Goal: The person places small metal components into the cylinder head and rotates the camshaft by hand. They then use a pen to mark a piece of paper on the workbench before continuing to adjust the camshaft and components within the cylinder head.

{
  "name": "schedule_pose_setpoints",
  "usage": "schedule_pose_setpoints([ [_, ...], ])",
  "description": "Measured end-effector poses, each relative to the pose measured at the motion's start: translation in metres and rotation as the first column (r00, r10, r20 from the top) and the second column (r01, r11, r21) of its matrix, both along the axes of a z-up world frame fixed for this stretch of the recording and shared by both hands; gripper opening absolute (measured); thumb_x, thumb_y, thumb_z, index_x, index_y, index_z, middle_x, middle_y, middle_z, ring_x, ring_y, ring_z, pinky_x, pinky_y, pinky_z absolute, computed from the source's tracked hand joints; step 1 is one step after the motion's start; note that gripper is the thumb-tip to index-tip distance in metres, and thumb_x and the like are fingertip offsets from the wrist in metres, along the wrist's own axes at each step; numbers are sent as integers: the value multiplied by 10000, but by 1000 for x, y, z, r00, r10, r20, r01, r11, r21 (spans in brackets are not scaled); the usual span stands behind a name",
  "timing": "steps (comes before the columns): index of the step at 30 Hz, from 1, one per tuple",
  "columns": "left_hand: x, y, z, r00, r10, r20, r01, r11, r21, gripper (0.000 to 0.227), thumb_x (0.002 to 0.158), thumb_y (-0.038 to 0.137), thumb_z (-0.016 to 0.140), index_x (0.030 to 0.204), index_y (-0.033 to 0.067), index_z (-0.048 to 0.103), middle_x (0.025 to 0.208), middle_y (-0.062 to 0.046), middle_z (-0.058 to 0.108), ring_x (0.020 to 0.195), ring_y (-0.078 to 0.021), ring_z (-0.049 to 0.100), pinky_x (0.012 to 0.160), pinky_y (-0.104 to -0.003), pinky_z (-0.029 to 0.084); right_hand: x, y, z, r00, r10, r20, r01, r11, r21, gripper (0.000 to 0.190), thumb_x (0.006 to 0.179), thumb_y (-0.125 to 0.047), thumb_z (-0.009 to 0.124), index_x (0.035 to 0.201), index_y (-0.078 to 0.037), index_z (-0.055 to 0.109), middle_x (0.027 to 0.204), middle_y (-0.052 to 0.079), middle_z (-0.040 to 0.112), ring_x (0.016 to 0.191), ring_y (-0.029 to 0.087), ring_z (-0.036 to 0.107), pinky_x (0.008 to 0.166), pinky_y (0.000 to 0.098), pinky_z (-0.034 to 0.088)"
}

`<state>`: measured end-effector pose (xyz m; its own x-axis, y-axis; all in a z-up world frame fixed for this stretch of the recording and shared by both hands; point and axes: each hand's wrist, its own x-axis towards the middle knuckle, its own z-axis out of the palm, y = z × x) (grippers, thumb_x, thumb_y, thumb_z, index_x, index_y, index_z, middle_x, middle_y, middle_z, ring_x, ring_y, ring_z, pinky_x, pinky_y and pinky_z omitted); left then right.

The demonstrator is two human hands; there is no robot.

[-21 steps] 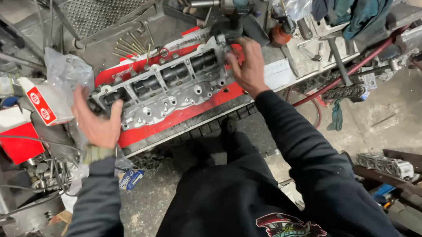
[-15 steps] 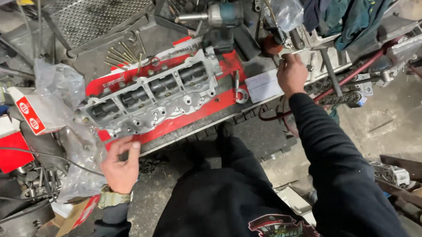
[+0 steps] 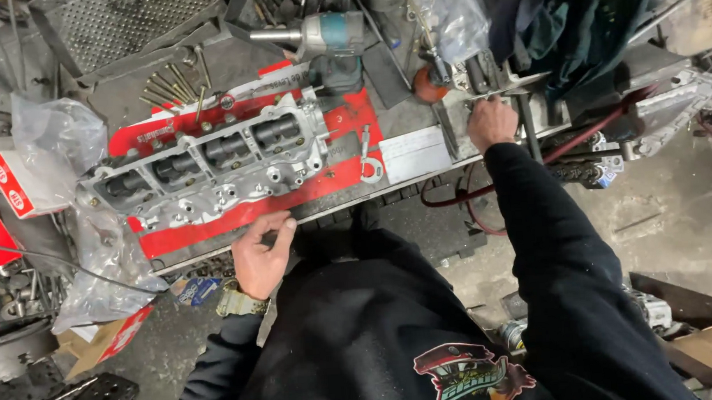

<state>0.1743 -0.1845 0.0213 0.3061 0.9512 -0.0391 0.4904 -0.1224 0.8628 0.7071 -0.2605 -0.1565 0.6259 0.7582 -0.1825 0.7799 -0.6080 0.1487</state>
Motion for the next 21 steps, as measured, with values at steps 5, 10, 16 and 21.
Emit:
schedule_pose_setpoints([
  [5, 29, -6, -4, 999, -54, -1, 54, 994, -99, 144, 898, 194, 852, 1041, 207, 857, 856, -40, 828, 823, -231, 803, 753, -375, 621, -4, -8, 17, 997, 68, -36, -68, 998, -15, 399, 964, -333, 614, 1181, -39, 773, 1236, 195, 708, 926, 513, 771, 779, 595, 642],
  [10, 46, -12, -18, 991, -94, 95, 120, 935, -332, 275, 900, 225, 856, 1151, 118, 823, 1015, -163, 820, 924, -294, 804, 747, -409, 669, -97, 2, 126, 868, 296, -400, -111, 899, 424, 294, 986, -224, 750, 1112, 41, 767, 970, 219, 746, 803, 517, 752, 674, 564, 630],
  [16, 42, -18, -13, 907, -41, 420, 340, 659, -670, 591, 1087, 363, 615, 1530, -15, 515, 1353, -323, 685, 1307, -508, 603, 975, -596, 586, -265, 14, 172, -40, 242, -970, 472, 860, 195, 375, 966, -106, 732, 1292, 49, 631, 759, 267, 753, 496, 174, 700, 423, 210, 508],
  [21, -10, -32, -53, 965, 55, 258, 153, 683, -715, 496, 1070, 245, 654, 1434, -77, 557, 1128, -286, 755, 1079, -393, 763, 858, -548, 642, -346, 3, 119, -195, 243, -950, 584, 807, 87, 213, 997, -99, 729, 1187, -5, 704, 992, 243, 732, 779, 407, 802, 564, 454, 697],
])
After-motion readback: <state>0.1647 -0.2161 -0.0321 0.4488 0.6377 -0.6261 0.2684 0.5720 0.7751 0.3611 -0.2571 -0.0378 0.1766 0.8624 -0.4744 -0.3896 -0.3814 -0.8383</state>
